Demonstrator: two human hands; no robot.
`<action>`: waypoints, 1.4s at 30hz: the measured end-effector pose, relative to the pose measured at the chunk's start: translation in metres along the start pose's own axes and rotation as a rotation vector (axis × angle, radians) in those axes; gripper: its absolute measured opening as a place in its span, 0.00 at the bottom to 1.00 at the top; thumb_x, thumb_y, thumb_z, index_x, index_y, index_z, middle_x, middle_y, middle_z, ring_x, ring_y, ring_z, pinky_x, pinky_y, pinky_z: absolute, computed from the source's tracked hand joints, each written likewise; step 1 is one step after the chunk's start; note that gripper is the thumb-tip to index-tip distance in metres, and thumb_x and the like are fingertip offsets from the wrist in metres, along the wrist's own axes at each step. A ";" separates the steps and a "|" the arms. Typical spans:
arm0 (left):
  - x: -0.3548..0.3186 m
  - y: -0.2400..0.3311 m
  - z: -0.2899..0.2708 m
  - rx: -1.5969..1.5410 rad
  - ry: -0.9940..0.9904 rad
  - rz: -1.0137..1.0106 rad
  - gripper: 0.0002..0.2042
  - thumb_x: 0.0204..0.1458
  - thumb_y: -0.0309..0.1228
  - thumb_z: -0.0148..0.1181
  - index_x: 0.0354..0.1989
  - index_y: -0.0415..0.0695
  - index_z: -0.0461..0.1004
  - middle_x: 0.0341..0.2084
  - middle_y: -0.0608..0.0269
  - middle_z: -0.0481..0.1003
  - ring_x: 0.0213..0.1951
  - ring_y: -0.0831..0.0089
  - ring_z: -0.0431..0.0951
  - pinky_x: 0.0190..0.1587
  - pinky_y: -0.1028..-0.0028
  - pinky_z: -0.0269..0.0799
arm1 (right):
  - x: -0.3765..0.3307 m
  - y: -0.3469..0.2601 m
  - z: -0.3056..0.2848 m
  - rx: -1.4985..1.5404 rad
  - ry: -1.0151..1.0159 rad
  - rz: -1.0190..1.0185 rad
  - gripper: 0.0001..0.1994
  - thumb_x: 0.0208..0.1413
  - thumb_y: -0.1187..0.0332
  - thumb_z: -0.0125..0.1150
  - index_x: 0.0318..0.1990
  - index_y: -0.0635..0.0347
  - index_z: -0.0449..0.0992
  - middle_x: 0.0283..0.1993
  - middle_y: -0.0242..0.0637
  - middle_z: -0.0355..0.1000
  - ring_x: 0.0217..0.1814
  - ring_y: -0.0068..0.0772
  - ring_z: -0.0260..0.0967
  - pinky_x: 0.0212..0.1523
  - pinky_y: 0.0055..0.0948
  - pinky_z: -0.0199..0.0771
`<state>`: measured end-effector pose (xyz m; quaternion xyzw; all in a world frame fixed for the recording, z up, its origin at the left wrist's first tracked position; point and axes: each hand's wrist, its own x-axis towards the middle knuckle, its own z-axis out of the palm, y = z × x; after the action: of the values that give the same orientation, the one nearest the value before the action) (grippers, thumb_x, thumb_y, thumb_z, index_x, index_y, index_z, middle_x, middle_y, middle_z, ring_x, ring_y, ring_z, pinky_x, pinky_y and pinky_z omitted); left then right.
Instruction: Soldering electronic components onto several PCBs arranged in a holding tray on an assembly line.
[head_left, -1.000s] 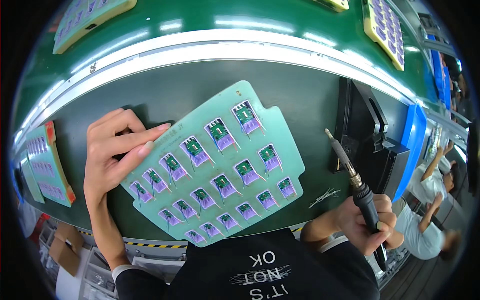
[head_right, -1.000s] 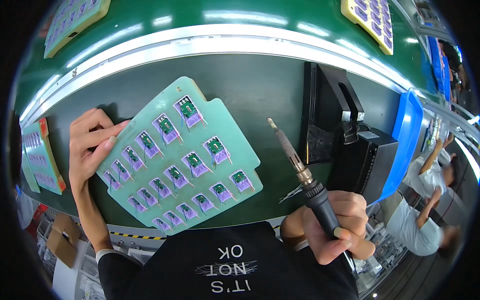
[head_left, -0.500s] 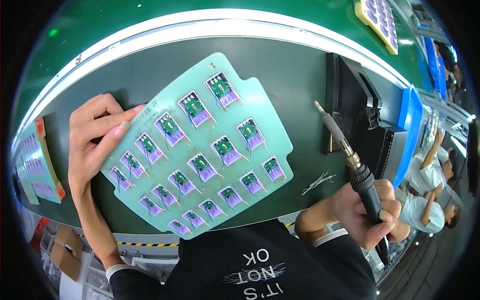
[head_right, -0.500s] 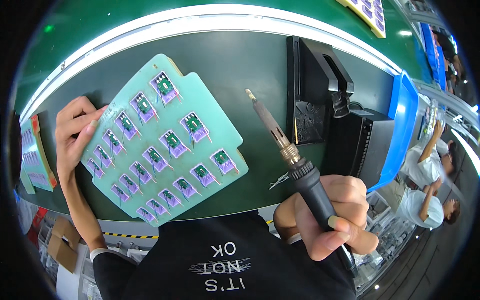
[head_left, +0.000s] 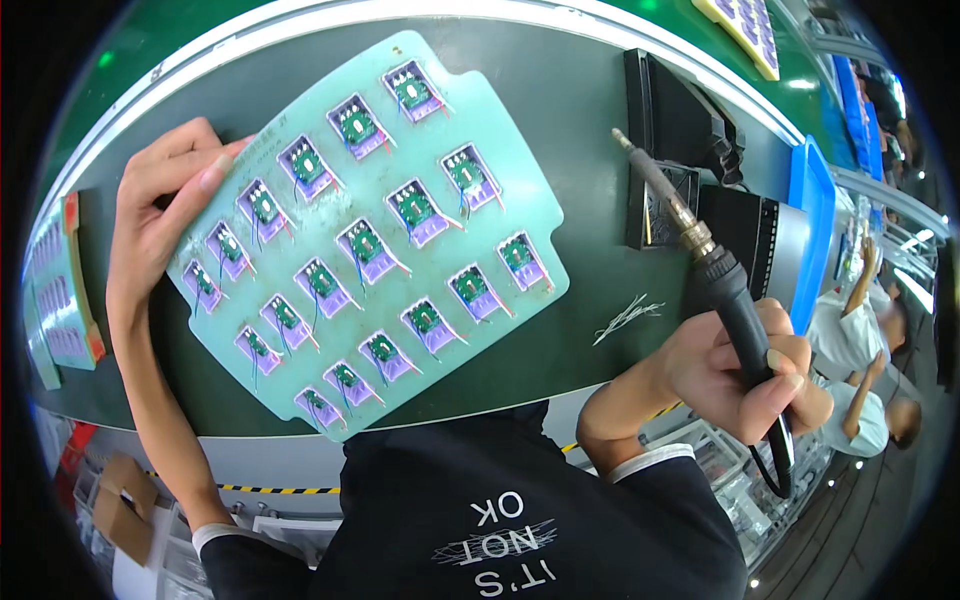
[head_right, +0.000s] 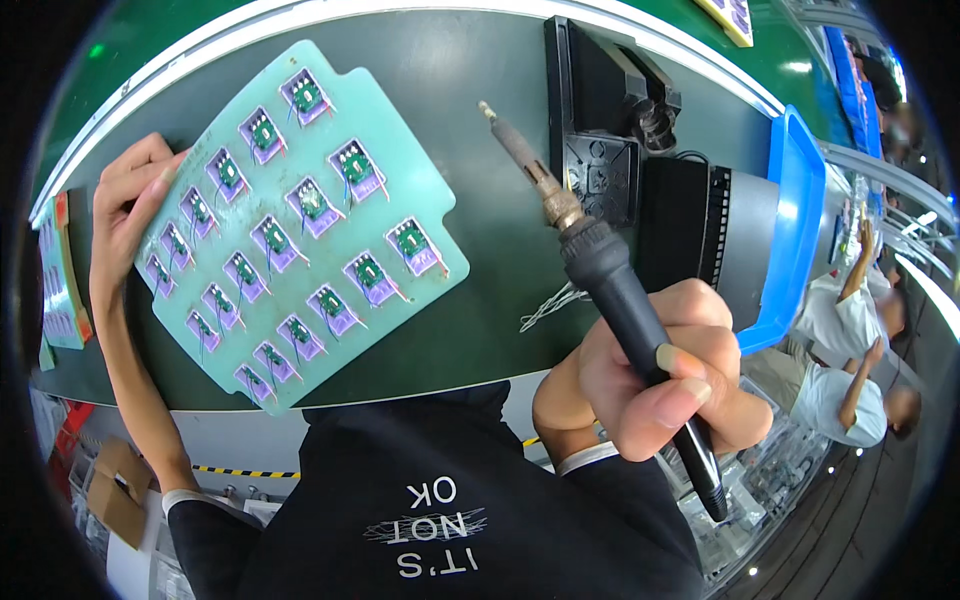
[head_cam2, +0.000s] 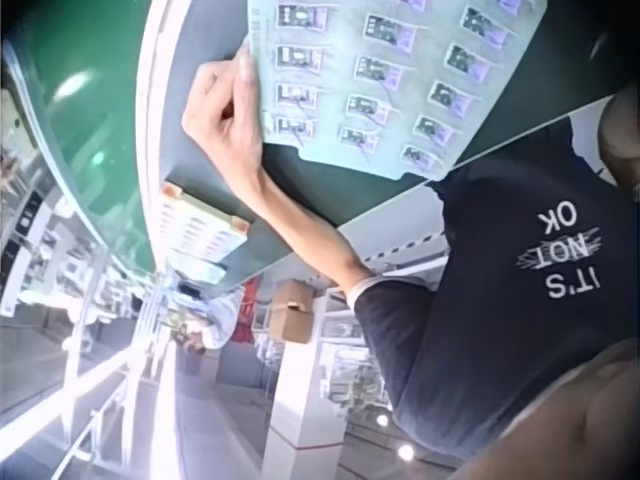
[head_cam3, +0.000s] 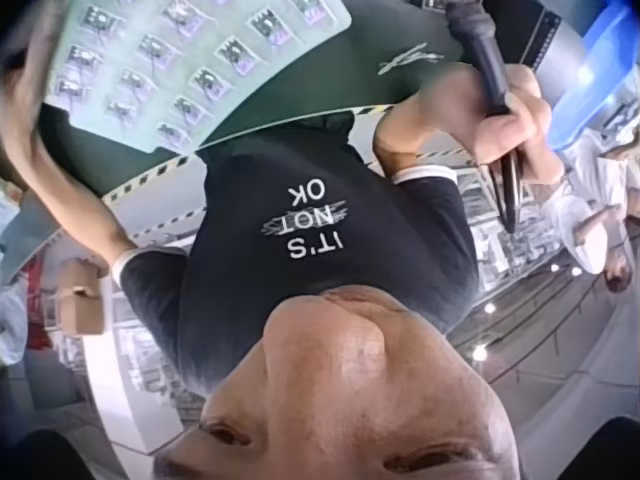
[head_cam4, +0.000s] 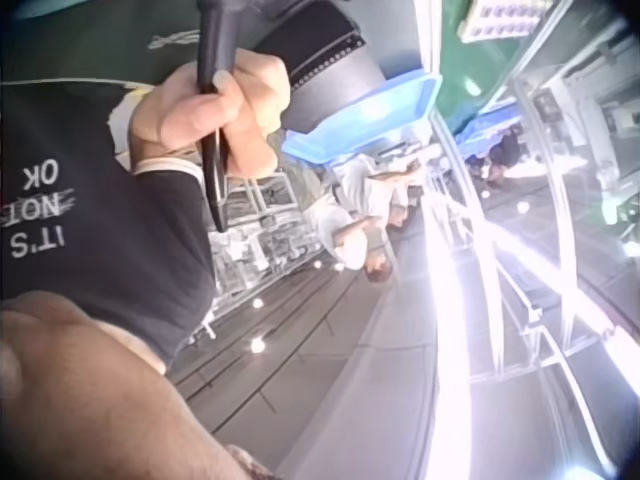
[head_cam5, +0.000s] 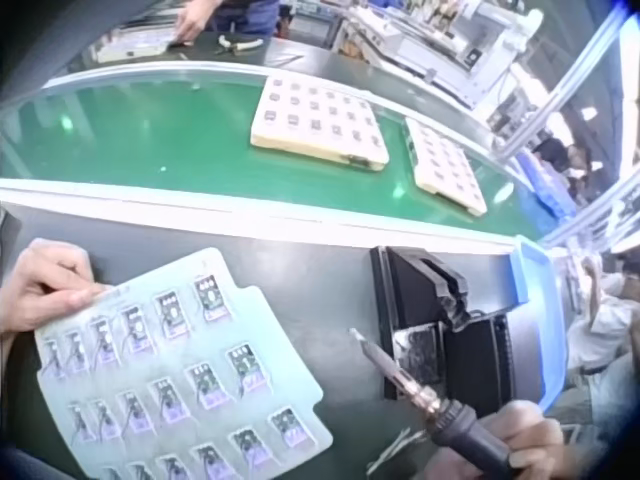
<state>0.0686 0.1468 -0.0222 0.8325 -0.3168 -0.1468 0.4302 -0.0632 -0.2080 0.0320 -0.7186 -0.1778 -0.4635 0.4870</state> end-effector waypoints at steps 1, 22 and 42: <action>-0.002 0.002 -0.002 -0.001 0.004 -0.013 0.13 0.51 0.27 0.52 0.42 0.32 0.75 0.19 0.66 0.62 0.24 0.79 0.62 0.25 0.78 0.53 | 0.000 -0.001 0.004 -0.001 0.017 0.001 0.08 0.50 0.75 0.46 0.24 0.63 0.55 0.10 0.33 0.51 0.05 0.23 0.46 0.08 0.22 0.44; -0.005 -0.004 0.002 -0.057 0.025 0.039 0.12 0.55 0.28 0.50 0.42 0.34 0.75 0.19 0.68 0.58 0.23 0.81 0.58 0.25 0.78 0.51 | -0.012 -0.016 0.005 0.237 0.017 -0.043 0.09 0.49 0.73 0.48 0.25 0.60 0.54 0.10 0.31 0.51 0.05 0.19 0.43 0.06 0.21 0.44; -0.005 -0.005 0.002 -0.032 0.021 0.000 0.09 0.53 0.25 0.51 0.34 0.30 0.73 0.21 0.67 0.61 0.25 0.80 0.60 0.29 0.80 0.56 | -0.030 -0.030 0.010 0.122 -0.331 0.098 0.07 0.49 0.69 0.46 0.27 0.59 0.56 0.08 0.31 0.52 0.04 0.22 0.50 0.07 0.22 0.43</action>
<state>0.0659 0.1510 -0.0275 0.8270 -0.3100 -0.1431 0.4467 -0.0944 -0.1793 0.0220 -0.7619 -0.2480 -0.3028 0.5160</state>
